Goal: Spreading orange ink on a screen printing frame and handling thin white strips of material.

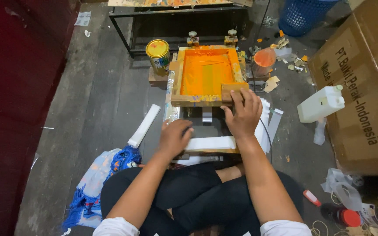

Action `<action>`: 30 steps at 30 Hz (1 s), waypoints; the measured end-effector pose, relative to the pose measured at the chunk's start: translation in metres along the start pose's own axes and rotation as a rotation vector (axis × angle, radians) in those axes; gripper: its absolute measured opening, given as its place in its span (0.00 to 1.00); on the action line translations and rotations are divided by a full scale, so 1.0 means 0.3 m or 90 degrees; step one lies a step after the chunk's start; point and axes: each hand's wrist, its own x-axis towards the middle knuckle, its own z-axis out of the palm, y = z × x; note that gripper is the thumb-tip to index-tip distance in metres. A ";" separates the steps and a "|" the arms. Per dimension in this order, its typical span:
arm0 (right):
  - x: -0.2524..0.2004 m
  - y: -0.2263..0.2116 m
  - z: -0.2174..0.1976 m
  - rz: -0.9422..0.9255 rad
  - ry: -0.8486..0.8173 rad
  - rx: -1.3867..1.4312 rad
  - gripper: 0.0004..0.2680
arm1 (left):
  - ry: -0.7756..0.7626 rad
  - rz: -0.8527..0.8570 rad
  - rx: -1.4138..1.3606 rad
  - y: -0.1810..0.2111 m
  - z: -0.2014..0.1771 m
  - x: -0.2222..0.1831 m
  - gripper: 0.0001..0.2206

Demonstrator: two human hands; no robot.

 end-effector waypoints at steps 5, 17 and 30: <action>0.007 -0.012 -0.007 0.028 0.015 0.004 0.24 | -0.147 0.069 0.077 0.119 -0.018 0.067 0.17; 0.019 -0.011 -0.020 0.052 0.012 0.020 0.27 | -0.174 0.086 0.220 0.104 0.203 0.199 0.17; 0.022 -0.016 -0.025 0.064 -0.008 0.026 0.28 | -0.158 0.143 0.269 0.061 0.196 0.189 0.10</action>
